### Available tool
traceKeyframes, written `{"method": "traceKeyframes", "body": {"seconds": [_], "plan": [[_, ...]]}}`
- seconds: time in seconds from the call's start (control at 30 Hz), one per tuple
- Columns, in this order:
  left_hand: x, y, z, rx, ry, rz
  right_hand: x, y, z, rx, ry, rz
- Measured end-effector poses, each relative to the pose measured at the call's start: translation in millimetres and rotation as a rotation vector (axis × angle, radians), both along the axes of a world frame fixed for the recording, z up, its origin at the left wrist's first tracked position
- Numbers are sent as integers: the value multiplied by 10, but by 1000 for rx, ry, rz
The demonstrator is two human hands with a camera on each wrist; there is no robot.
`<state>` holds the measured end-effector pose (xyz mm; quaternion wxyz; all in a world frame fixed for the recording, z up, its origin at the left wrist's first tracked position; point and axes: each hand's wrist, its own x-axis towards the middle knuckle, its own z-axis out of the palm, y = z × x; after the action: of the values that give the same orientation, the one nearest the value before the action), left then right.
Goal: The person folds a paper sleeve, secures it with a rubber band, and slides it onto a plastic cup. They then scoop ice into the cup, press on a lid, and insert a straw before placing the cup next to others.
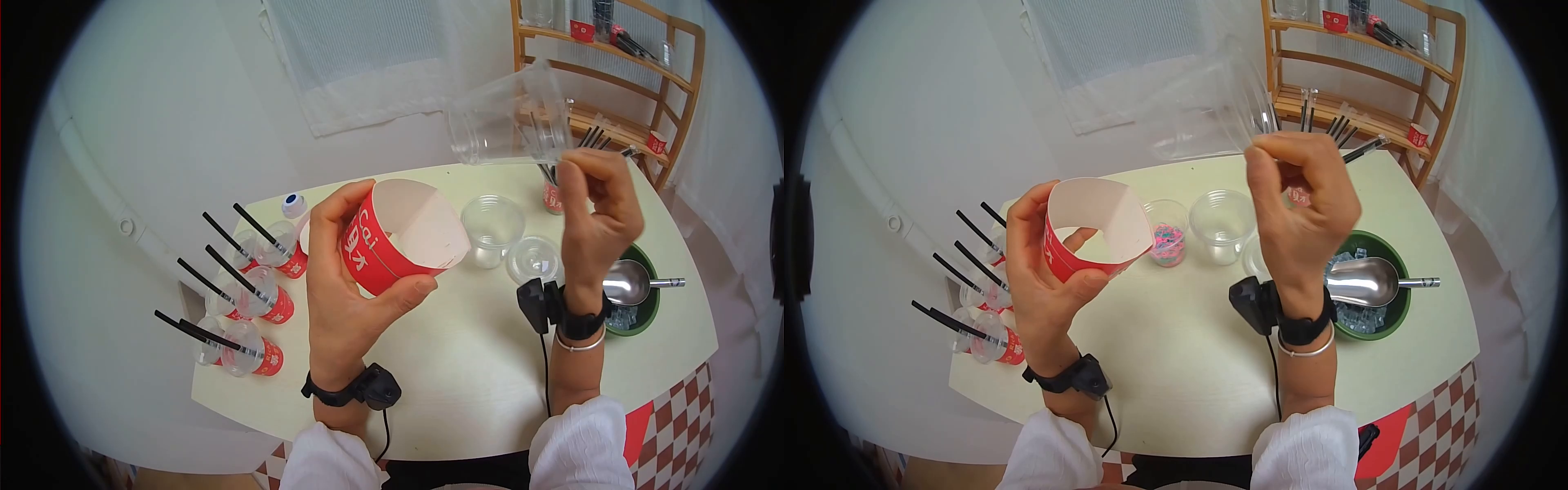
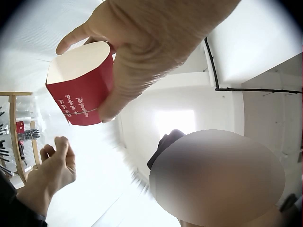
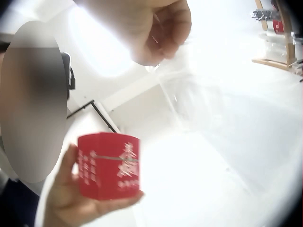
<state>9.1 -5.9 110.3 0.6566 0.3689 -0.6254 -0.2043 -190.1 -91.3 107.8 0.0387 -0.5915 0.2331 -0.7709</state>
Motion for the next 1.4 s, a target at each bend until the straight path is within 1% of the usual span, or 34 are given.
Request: {"method": "traceKeyframes", "body": {"seconds": [0.07,0.1,0.2,0.33,0.53,0.7,0.8,0.83,0.93,0.97,1.07,1.1,1.23,1.3,1.33,1.4], "plan": [[-15,10,16,27,7,4,-50,134,24,-10,-120,133],[-21,14,24,32,5,10,-69,211,44,20,-127,189],[-34,2,22,9,35,12,-86,275,59,6,-61,205],[-37,-23,-3,-68,82,48,-32,305,55,18,10,283],[3,15,47,-24,65,74,-33,387,98,93,37,363],[6,26,59,-28,119,78,-17,394,93,210,101,429],[8,19,49,-35,126,66,1,293,91,24,269,366],[10,17,46,-33,124,57,-25,282,79,56,344,333],[26,41,53,43,56,12,144,285,74,123,183,500],[23,34,49,36,43,0,126,274,43,206,272,554],[3,9,31,6,27,-25,220,248,-7,256,286,716],[-10,11,27,-7,36,-26,233,237,-19,264,347,701],[6,-43,-46,-138,91,-31,350,293,-33,293,280,784],[22,-73,-61,-145,198,-95,382,297,-46,324,269,807],[21,-81,-62,-147,251,-127,398,316,-31,376,244,820],[-37,-70,-35,-130,242,-86,424,358,12,478,196,846]]}}
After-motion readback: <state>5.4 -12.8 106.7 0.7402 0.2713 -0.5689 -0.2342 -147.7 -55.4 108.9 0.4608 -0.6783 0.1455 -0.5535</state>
